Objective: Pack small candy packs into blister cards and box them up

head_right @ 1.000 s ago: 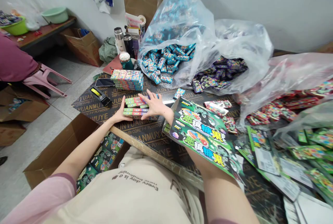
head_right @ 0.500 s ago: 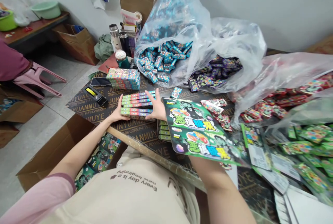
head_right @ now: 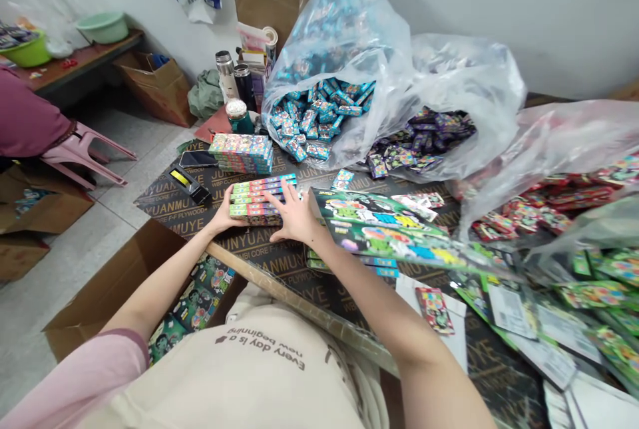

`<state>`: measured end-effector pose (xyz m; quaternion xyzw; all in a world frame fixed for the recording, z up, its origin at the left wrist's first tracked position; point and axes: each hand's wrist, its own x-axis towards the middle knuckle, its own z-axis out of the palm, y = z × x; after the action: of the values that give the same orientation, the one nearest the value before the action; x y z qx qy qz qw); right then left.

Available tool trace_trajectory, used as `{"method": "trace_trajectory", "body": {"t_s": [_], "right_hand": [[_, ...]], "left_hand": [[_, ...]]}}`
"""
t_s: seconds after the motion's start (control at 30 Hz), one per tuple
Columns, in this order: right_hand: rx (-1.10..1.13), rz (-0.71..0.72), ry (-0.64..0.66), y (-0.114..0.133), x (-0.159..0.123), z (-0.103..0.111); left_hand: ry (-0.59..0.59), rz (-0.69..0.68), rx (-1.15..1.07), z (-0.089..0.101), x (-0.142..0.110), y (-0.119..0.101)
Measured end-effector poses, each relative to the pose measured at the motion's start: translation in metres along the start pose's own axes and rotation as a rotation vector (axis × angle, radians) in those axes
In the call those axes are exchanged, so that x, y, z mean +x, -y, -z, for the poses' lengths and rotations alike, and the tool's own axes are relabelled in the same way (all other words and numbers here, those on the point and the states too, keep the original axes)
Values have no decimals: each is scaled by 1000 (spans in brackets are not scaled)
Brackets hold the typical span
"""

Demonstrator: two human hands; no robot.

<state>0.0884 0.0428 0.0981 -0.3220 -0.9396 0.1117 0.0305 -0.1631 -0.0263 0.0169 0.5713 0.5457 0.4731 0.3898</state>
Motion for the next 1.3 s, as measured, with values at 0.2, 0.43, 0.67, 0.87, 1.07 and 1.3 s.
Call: {"method": "trace_trajectory", "body": {"t_s": [0.2,0.43,0.67,0.87,1.07,1.3], "right_hand": [[-25,152,-4,9,31,6],[-43,130,-16,16,24,-4],[-83,78,-68,14,-1,-16],[-19,-41,-104,9,-12,-18],[143,-200,-142,11,-20,-27],[74,-230,-177,22,-24,-23]], "left_hand": [[20,82,16,31,-14,-1],[228,71,-55,29,-21,-13],[355,91,-160,2,-16,-12],[311,90,-158,-8,-14,-13],[339,86,-162,1,-8,-9],[370,66,-182,-6,-8,-9]]}}
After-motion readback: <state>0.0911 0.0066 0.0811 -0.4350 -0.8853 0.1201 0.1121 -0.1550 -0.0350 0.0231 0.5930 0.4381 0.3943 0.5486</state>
